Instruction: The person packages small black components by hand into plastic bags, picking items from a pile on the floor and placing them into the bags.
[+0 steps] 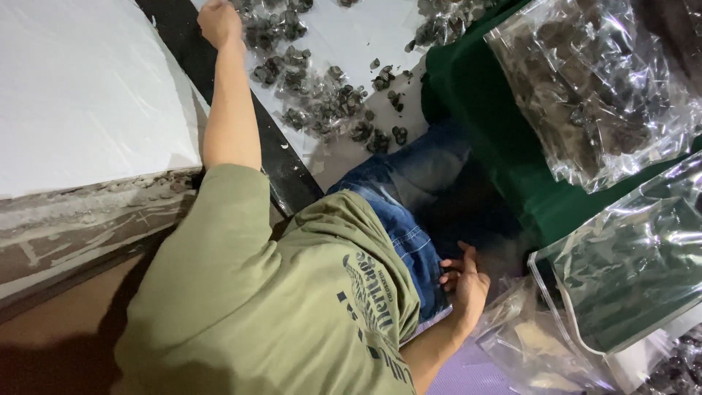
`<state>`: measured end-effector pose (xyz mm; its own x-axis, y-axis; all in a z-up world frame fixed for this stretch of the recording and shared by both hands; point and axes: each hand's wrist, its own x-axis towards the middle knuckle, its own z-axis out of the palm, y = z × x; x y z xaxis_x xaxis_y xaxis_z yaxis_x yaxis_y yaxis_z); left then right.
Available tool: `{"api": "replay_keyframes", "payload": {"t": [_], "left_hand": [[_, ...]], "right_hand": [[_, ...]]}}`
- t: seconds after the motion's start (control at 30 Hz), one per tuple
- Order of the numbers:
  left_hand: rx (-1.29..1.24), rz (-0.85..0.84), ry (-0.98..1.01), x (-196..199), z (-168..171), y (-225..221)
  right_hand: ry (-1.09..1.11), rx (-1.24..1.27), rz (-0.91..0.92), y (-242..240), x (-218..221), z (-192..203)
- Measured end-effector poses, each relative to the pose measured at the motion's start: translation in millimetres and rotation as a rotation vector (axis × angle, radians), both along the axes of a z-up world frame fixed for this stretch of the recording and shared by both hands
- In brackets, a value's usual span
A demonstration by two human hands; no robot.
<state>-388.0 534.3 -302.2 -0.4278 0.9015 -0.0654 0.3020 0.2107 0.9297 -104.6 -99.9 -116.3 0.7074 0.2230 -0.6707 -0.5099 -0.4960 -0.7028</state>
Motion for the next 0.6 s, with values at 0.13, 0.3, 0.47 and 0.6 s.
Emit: {"api": "replay_keyframes", "payload": {"t": [0.13, 0.3, 0.47, 0.6], "left_hand": [[0.083, -0.074, -0.496, 19.4, 39.5, -23.3], [0.338, -0.356, -0.391, 44.2, 48.6, -37.8], [0.230, -1.093, 0.078, 94.4, 216.4, -137.6], [0.160, -1.455, 0.423, 149.6, 300.0, -217.2]], "right_hand": [[-0.014, -0.027, -0.010, 3.6, -4.2, 8.6], [0.006, 0.049, -0.104, -5.4, -2.0, -3.0], [-0.146, 0.038, 0.101, 4.9, -14.4, 40.9], [-0.377, 0.191, 0.242, -4.9, -14.6, 58.1]]}}
